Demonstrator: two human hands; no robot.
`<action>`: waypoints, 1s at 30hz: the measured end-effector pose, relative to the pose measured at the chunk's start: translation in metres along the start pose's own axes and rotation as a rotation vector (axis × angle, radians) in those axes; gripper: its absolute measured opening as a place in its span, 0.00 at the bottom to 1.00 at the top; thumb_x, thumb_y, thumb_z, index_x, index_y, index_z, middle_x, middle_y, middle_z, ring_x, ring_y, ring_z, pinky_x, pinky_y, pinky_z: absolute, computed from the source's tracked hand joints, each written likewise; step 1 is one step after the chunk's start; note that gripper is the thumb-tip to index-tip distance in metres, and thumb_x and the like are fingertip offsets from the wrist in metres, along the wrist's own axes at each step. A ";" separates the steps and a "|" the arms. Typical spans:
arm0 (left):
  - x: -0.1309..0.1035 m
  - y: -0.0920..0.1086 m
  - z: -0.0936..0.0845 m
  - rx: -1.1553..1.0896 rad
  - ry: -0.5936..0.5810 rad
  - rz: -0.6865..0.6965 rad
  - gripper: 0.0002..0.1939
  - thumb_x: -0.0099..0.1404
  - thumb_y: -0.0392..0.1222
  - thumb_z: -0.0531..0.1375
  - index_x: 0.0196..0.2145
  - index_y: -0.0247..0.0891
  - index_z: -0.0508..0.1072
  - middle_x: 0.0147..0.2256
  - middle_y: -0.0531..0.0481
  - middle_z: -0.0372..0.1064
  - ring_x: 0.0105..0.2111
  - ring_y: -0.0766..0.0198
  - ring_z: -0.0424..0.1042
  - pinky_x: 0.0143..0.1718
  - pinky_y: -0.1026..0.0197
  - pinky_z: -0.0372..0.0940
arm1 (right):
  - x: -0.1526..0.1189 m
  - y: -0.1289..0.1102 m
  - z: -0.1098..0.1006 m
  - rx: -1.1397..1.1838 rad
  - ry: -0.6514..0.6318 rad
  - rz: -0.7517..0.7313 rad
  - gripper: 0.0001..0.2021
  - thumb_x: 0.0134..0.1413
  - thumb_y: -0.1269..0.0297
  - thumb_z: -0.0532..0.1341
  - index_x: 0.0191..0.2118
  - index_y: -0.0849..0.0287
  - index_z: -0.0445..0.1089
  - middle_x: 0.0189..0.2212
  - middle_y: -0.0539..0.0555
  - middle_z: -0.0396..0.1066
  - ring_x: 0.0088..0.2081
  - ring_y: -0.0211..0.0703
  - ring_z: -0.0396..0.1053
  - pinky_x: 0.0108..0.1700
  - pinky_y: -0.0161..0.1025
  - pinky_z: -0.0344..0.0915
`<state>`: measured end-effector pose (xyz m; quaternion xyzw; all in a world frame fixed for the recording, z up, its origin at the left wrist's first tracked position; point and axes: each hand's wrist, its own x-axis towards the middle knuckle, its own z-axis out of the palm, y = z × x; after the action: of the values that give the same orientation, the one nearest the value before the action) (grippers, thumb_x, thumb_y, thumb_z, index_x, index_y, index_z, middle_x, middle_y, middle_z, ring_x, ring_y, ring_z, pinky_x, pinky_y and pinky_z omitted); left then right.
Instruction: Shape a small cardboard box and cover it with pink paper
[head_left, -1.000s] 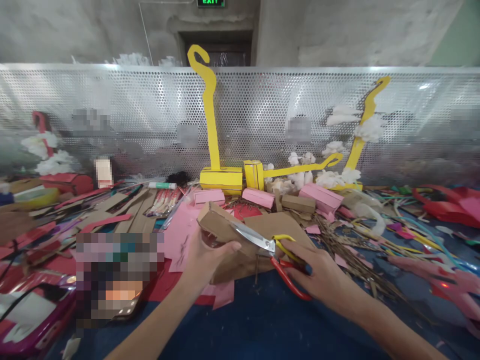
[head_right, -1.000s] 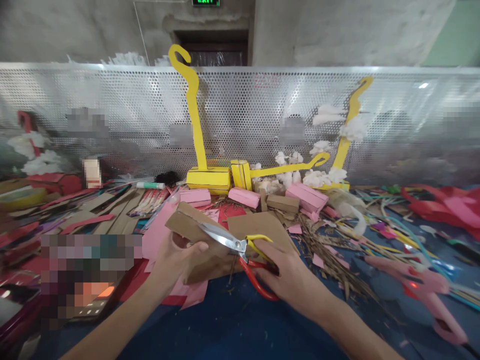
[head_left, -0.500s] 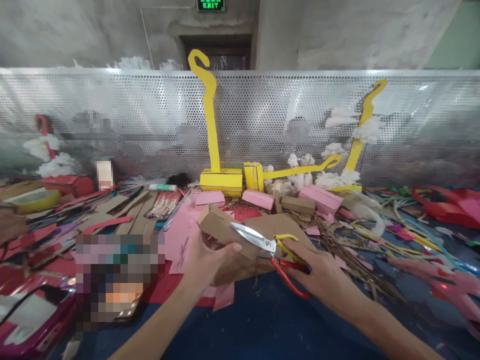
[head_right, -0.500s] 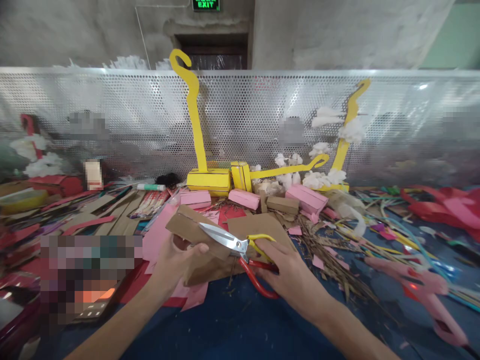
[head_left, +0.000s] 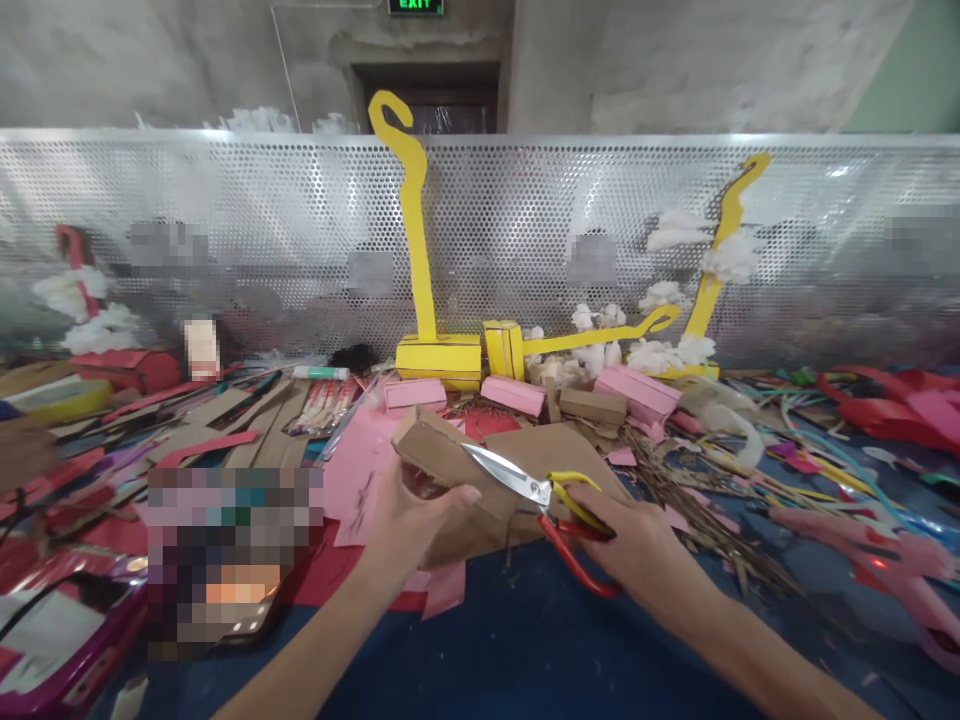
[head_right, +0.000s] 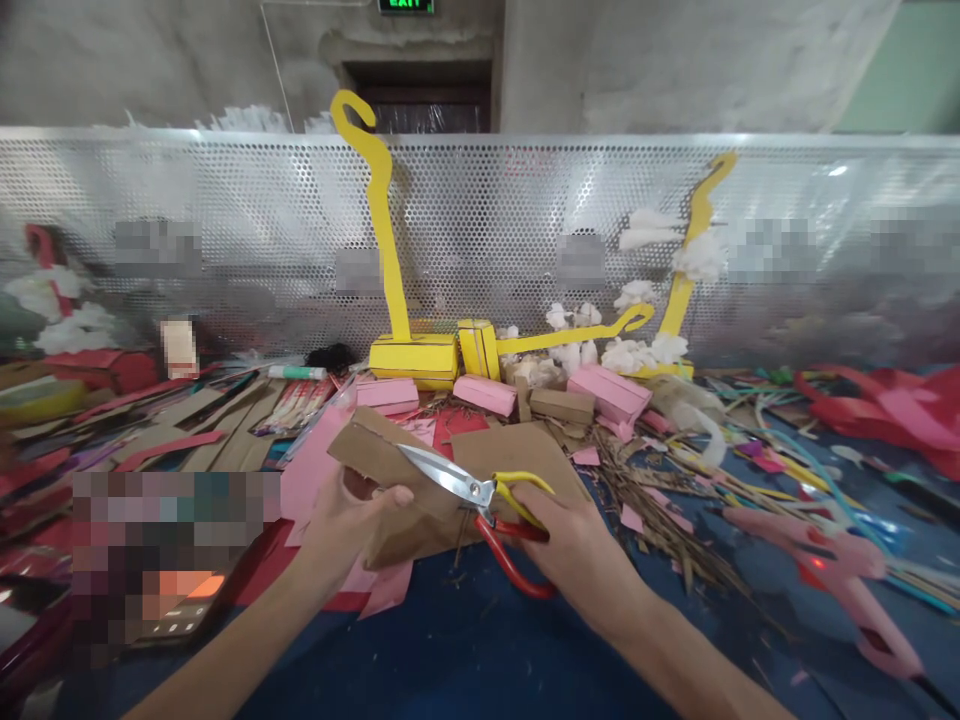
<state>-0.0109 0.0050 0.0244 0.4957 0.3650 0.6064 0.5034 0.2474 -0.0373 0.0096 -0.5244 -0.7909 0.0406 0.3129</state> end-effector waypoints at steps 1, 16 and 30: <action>0.000 0.000 0.000 -0.004 -0.003 0.001 0.34 0.44 0.47 0.78 0.48 0.36 0.74 0.44 0.41 0.79 0.44 0.49 0.79 0.45 0.52 0.74 | 0.000 -0.001 0.001 0.008 -0.011 0.009 0.10 0.61 0.68 0.58 0.43 0.52 0.74 0.36 0.52 0.82 0.36 0.47 0.80 0.37 0.38 0.69; 0.002 -0.004 -0.001 -0.060 -0.119 0.009 0.26 0.44 0.43 0.77 0.42 0.37 0.77 0.39 0.41 0.82 0.41 0.49 0.80 0.42 0.52 0.77 | 0.009 -0.012 -0.008 0.101 -0.011 0.037 0.13 0.59 0.55 0.67 0.47 0.53 0.71 0.44 0.53 0.77 0.44 0.49 0.76 0.45 0.41 0.69; 0.003 -0.004 -0.003 -0.045 -0.146 0.035 0.26 0.44 0.41 0.78 0.41 0.37 0.76 0.40 0.43 0.81 0.43 0.47 0.80 0.43 0.51 0.77 | 0.006 -0.016 -0.012 0.081 -0.028 -0.079 0.10 0.61 0.67 0.64 0.48 0.51 0.72 0.48 0.53 0.78 0.48 0.47 0.76 0.48 0.38 0.71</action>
<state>-0.0128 0.0086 0.0210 0.5333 0.3048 0.5853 0.5292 0.2394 -0.0428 0.0280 -0.4789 -0.8131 0.0678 0.3240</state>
